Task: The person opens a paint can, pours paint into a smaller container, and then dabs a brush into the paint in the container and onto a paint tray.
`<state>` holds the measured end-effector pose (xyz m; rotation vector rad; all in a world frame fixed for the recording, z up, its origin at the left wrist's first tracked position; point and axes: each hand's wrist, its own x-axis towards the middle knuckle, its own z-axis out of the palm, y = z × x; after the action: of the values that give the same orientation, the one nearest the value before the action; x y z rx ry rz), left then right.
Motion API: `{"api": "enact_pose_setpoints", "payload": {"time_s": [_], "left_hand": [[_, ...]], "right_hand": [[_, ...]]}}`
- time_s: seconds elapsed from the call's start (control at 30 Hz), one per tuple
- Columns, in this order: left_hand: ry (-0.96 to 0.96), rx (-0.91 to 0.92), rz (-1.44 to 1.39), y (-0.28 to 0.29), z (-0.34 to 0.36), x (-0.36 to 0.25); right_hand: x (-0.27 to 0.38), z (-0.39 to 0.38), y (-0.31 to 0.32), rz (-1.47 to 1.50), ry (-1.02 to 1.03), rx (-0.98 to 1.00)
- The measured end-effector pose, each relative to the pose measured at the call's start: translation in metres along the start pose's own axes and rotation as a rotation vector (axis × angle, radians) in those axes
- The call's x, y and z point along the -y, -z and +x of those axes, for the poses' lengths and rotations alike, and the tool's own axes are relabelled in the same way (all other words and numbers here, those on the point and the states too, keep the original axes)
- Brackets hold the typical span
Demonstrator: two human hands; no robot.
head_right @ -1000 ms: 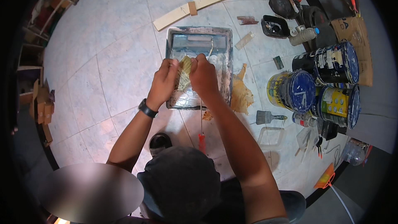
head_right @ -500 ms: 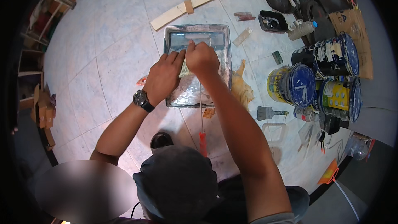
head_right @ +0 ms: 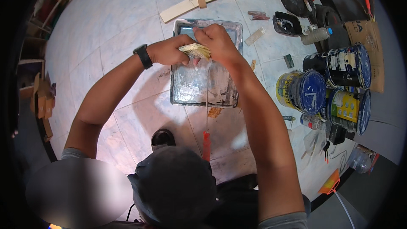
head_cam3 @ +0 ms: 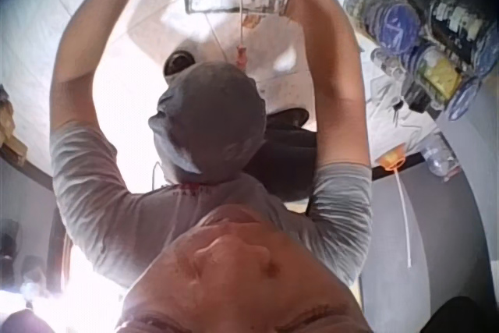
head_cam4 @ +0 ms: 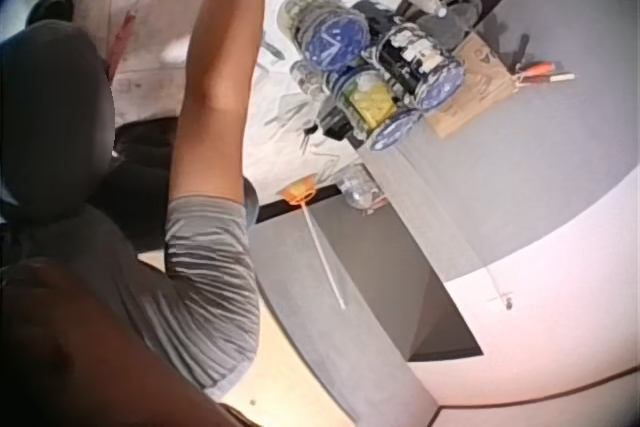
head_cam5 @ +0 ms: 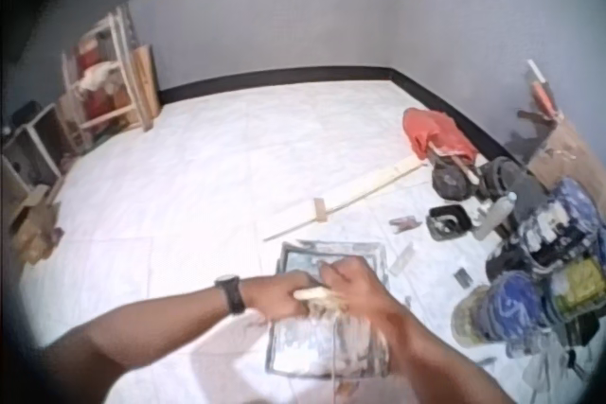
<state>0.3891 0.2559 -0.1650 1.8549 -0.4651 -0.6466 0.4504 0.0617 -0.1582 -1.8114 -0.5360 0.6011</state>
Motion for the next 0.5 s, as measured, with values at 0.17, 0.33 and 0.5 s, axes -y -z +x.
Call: {"api": "enact_pose_setpoints", "payload": {"time_s": [0.17,0.33,0.5], "left_hand": [[0.23,0.108,-0.261,0.015,-0.004,-0.013],[0.226,0.24,-0.491,0.027,-0.006,-0.035],[0.272,0.221,-0.461,0.031,-0.007,-0.039]], "right_hand": [[0.008,-0.005,-0.006,0.035,0.043,0.008],[0.032,-0.008,-0.006,0.244,0.04,-0.021],[0.032,-0.008,-0.005,0.174,0.081,-0.045]]}}
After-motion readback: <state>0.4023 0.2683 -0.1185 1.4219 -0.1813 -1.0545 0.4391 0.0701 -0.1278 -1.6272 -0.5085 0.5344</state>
